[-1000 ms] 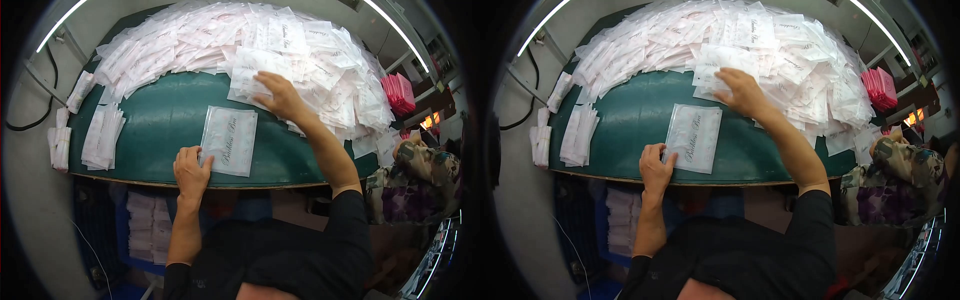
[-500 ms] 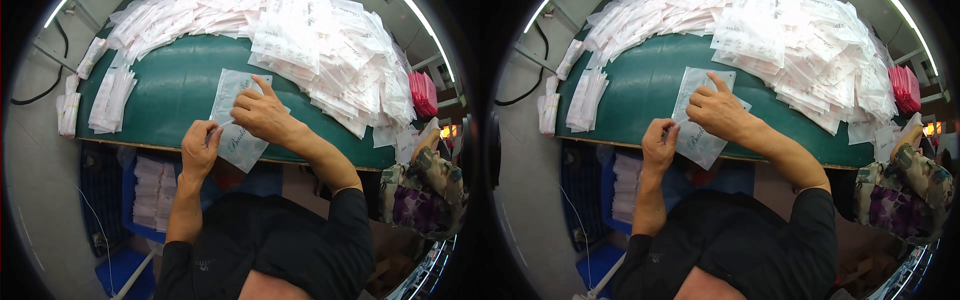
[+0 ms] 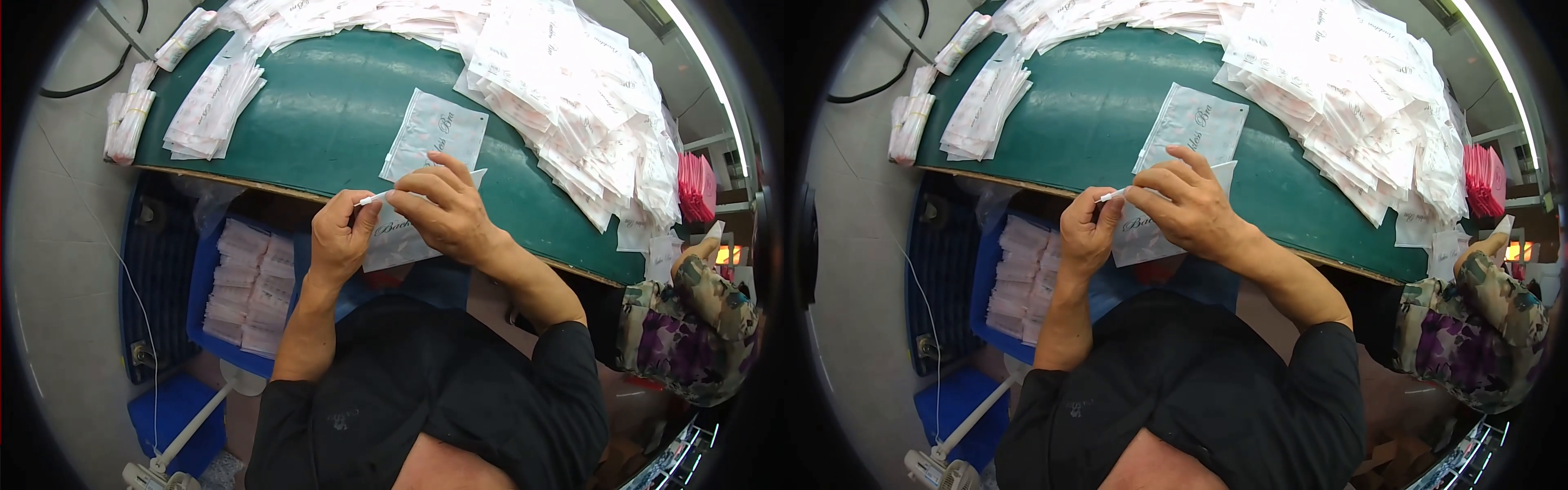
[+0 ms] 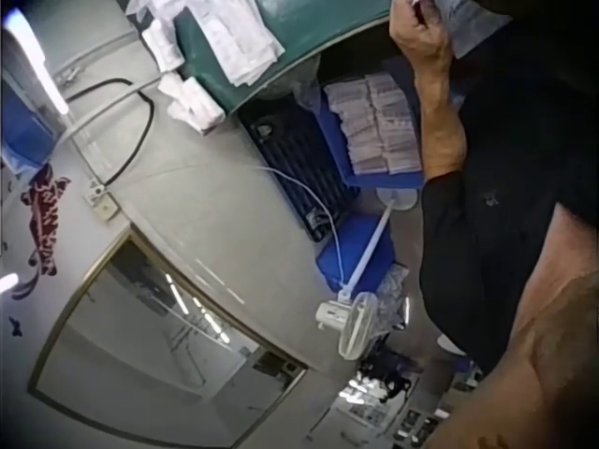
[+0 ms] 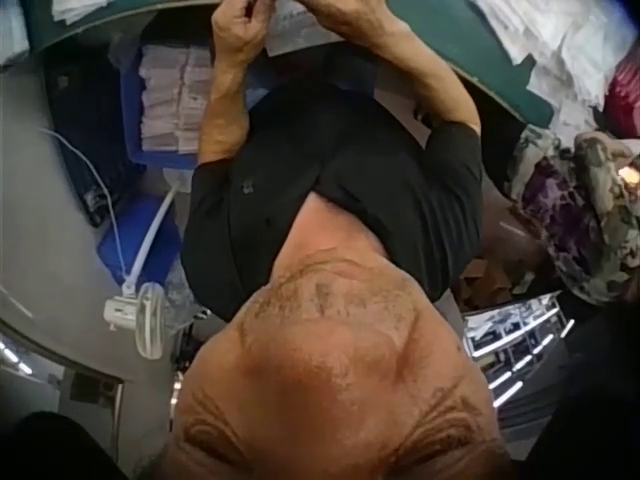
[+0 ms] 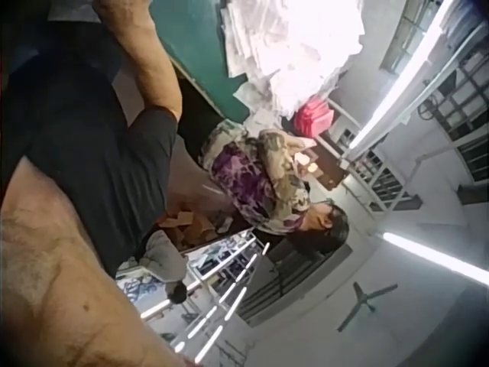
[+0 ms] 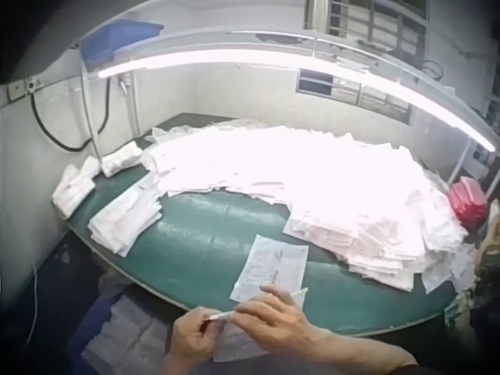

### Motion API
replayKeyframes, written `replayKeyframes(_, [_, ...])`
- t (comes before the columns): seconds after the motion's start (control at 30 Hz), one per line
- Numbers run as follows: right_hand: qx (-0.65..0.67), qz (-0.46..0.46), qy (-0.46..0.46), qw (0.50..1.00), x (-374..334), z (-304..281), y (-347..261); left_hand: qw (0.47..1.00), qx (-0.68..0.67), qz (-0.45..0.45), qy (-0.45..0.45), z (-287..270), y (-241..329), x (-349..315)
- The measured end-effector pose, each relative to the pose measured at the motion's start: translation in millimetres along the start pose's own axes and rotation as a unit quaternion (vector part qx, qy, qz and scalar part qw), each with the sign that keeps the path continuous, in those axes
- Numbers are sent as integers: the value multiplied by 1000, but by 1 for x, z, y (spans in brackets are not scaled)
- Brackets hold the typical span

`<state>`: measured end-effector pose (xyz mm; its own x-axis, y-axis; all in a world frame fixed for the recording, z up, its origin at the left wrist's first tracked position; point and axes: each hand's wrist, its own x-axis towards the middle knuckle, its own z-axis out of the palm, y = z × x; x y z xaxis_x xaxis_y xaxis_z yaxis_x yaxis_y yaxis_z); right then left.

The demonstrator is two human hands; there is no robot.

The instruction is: Fold and stack white plastic bags at a packaging station.

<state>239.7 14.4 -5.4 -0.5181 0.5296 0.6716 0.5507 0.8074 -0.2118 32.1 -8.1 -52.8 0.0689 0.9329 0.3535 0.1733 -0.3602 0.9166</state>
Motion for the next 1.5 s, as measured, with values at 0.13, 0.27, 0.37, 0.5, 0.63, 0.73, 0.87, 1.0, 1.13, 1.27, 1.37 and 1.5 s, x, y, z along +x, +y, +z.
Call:
replayKeyframes(0.13, [28, -12, 16, 999, -4, 15, -11, 1000, 19, 10, 7, -6, 9, -8])
replayKeyframes(0.27, [74, 13, 56, 996, -2, 25, -33, 999, 37, 28, -2, -19, 10, -24])
replayKeyframes(0.37, [74, 8, 53, 996, -6, 27, -45, 999, 37, 36, -2, -23, 12, -34])
replayKeyframes(0.5, [87, 19, 52, 995, -13, 27, -56, 999, 34, 29, -12, -24, 14, -45])
replayKeyframes(0.63, [154, 120, -62, 979, -17, 15, -56, 997, 46, 64, -13, -19, 21, -48])
replayKeyframes(0.73, [45, 97, -260, 960, -37, -3, -35, 995, 63, 76, 20, -28, 32, -44])
replayKeyframes(0.87, [-97, 86, -236, 963, -57, -51, -36, 995, 74, 65, 34, -42, 30, -47])
replayKeyframes(1.0, [-71, 17, -82, 994, -34, -54, -67, 986, 87, 143, -8, -29, 45, -28])
replayKeyframes(1.13, [130, 112, -109, 979, -32, -40, -55, 958, 127, 238, -96, -12, 61, -16])
replayKeyframes(1.27, [194, 138, -172, 956, -39, -34, -42, 943, 145, 255, -157, -8, 64, -11])
replayKeyframes(1.37, [259, 159, -227, 926, -38, -35, -45, 951, 123, 237, -157, -10, 60, -17])
replayKeyframes(1.5, [298, 156, -250, 908, -37, -38, -45, 952, 137, 229, -151, -14, 63, -12])
